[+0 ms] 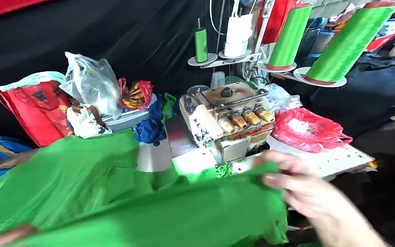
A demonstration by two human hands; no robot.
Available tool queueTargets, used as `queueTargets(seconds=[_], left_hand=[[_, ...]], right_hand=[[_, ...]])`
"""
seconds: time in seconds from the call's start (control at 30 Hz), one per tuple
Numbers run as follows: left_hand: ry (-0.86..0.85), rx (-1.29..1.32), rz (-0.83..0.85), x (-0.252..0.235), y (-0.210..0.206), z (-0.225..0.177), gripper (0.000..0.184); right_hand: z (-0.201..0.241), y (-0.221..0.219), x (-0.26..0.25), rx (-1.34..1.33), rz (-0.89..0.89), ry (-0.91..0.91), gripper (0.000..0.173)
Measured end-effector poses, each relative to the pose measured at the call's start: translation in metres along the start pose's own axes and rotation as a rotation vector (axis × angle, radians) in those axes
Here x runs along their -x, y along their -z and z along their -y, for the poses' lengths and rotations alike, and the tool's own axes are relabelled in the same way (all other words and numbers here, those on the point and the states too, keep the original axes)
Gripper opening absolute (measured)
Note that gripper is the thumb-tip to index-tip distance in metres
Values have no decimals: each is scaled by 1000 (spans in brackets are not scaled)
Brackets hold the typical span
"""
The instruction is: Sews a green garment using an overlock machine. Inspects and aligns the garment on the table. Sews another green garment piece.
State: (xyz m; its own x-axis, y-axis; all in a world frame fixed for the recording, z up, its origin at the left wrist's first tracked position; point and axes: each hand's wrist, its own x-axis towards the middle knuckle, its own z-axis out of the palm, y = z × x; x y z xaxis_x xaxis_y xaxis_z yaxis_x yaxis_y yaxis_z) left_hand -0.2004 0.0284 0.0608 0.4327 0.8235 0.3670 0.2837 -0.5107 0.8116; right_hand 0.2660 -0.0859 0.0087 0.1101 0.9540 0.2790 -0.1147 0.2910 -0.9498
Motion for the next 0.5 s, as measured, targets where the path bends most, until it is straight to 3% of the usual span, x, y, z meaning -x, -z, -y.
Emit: queueTargets(seconds=[0.1, 0.17, 0.27, 0.37, 0.5], left_hand=[[50, -664, 59, -51, 12, 22, 28], [-5, -842, 116, -72, -12, 36, 35], [-293, -709, 113, -94, -96, 34, 41], [-390, -393, 232, -101, -184, 2, 45], [-427, -177, 319, -114, -230, -10, 33]], right_hand=[[-40, -36, -26, 29, -225, -164, 13], [-59, -48, -33, 187, -224, -106, 13], [-69, -59, -33, 316, -218, 4, 18], [-68, -66, -28, 386, -209, 160, 28], [-69, -69, -22, 338, -253, 305, 36]])
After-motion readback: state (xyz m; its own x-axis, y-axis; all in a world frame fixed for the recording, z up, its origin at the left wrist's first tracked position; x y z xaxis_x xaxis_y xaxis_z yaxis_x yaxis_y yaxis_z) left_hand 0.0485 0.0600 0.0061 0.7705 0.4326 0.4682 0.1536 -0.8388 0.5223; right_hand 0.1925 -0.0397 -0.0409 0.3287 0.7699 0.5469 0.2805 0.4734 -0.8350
